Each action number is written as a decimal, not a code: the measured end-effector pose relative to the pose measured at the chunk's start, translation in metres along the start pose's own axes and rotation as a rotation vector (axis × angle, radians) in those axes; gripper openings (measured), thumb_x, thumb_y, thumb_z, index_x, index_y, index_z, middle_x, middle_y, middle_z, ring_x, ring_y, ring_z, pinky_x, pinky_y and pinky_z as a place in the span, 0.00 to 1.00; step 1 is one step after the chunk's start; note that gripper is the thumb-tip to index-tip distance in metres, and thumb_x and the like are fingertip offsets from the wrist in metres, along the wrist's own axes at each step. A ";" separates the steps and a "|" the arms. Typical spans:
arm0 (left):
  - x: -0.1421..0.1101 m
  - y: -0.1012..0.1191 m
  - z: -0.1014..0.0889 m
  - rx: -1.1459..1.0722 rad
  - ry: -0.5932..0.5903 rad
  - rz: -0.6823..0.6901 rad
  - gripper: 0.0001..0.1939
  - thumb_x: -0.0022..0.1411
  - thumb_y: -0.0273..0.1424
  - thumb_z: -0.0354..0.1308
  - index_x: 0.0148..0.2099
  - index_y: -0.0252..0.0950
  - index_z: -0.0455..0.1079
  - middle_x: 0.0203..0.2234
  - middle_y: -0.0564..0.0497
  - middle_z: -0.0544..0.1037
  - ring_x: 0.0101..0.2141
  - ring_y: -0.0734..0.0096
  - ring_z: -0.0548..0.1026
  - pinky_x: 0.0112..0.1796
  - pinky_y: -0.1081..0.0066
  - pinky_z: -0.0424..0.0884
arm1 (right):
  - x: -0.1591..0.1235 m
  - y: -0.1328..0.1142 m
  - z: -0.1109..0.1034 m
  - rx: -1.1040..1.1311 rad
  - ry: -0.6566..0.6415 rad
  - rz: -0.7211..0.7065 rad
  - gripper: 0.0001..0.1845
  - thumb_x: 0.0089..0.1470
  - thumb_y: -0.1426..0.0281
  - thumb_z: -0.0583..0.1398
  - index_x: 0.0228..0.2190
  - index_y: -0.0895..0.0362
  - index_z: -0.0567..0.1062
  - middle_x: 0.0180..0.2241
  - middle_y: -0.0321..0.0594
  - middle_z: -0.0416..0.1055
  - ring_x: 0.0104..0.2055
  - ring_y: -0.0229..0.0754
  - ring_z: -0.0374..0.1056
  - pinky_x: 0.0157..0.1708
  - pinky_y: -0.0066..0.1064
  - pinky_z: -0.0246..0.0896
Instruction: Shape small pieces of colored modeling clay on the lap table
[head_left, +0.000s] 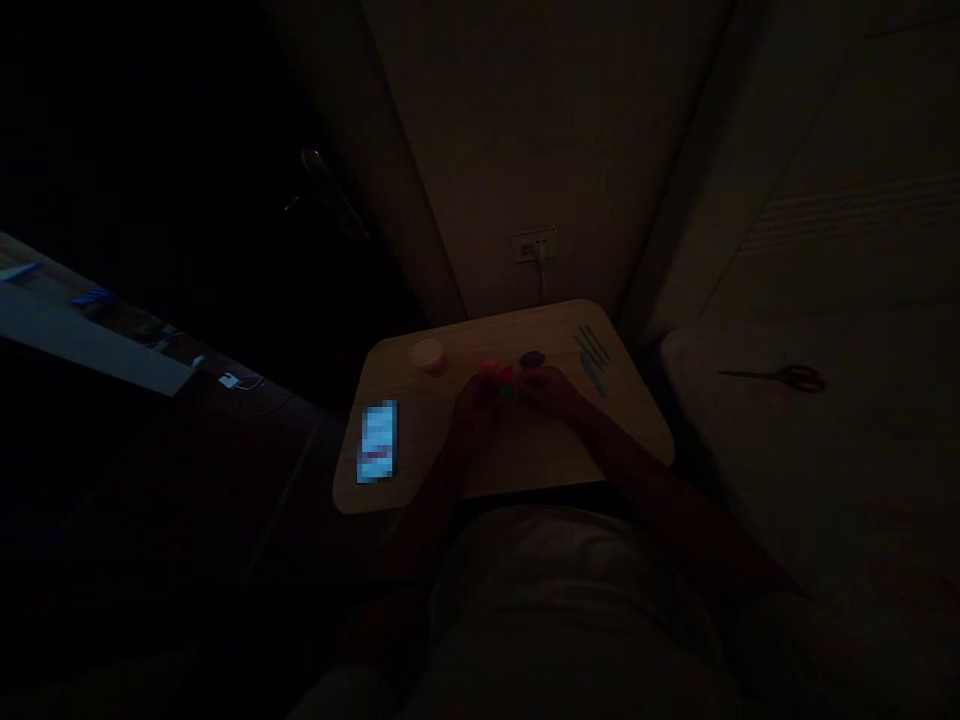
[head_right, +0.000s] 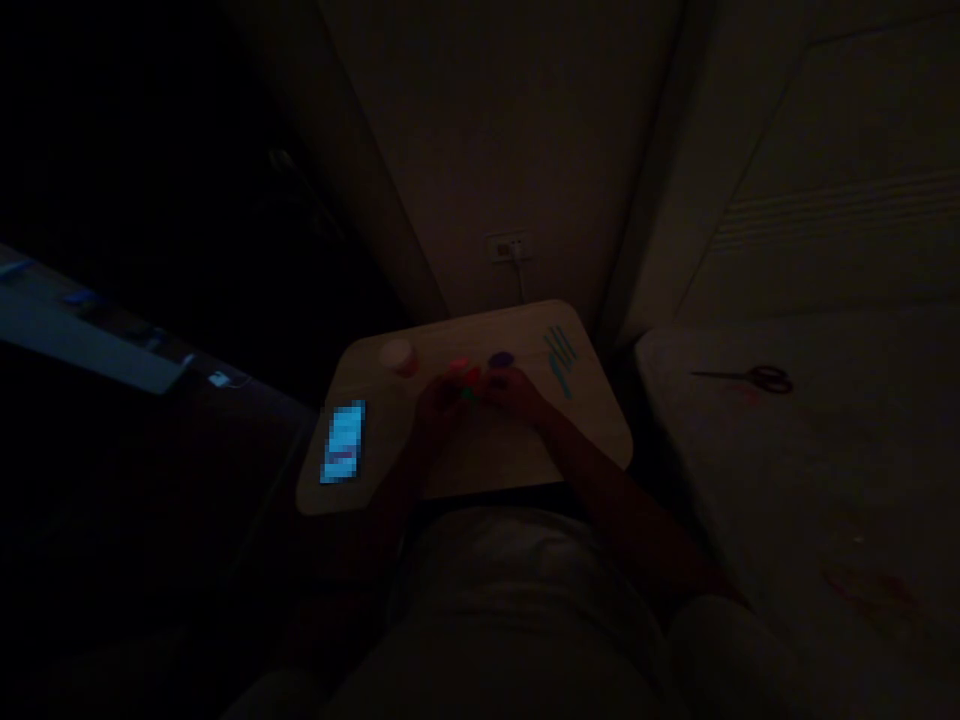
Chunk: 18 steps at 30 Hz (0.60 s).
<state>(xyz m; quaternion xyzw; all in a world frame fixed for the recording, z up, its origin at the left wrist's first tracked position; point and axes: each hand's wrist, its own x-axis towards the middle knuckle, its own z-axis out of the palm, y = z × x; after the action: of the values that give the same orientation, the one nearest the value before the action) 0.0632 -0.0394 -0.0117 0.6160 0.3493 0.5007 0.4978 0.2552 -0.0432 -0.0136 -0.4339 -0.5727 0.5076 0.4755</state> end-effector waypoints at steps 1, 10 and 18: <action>0.000 0.000 0.000 -0.011 0.032 -0.012 0.22 0.49 0.33 0.72 0.46 0.37 0.74 0.42 0.46 0.81 0.42 0.64 0.79 0.45 0.65 0.76 | 0.000 0.000 0.000 0.015 -0.003 0.006 0.20 0.45 0.54 0.69 0.22 0.58 0.75 0.22 0.37 0.72 0.26 0.39 0.67 0.28 0.30 0.61; 0.001 0.001 -0.002 0.204 0.161 -0.060 0.08 0.51 0.34 0.69 0.33 0.36 0.78 0.30 0.49 0.82 0.33 0.64 0.79 0.39 0.64 0.76 | -0.001 -0.002 -0.002 0.078 -0.013 -0.001 0.20 0.40 0.54 0.71 0.22 0.57 0.75 0.23 0.37 0.72 0.27 0.39 0.67 0.28 0.31 0.61; -0.002 0.005 -0.004 0.171 0.000 0.025 0.11 0.54 0.35 0.68 0.40 0.36 0.82 0.40 0.45 0.84 0.41 0.58 0.81 0.47 0.59 0.77 | 0.001 0.004 0.003 0.151 -0.049 -0.002 0.22 0.38 0.56 0.73 0.25 0.55 0.69 0.23 0.32 0.68 0.26 0.37 0.65 0.26 0.28 0.59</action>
<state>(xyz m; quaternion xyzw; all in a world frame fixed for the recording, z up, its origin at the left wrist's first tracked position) 0.0581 -0.0409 -0.0073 0.6605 0.3830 0.4753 0.4373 0.2522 -0.0422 -0.0175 -0.3834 -0.5447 0.5594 0.4933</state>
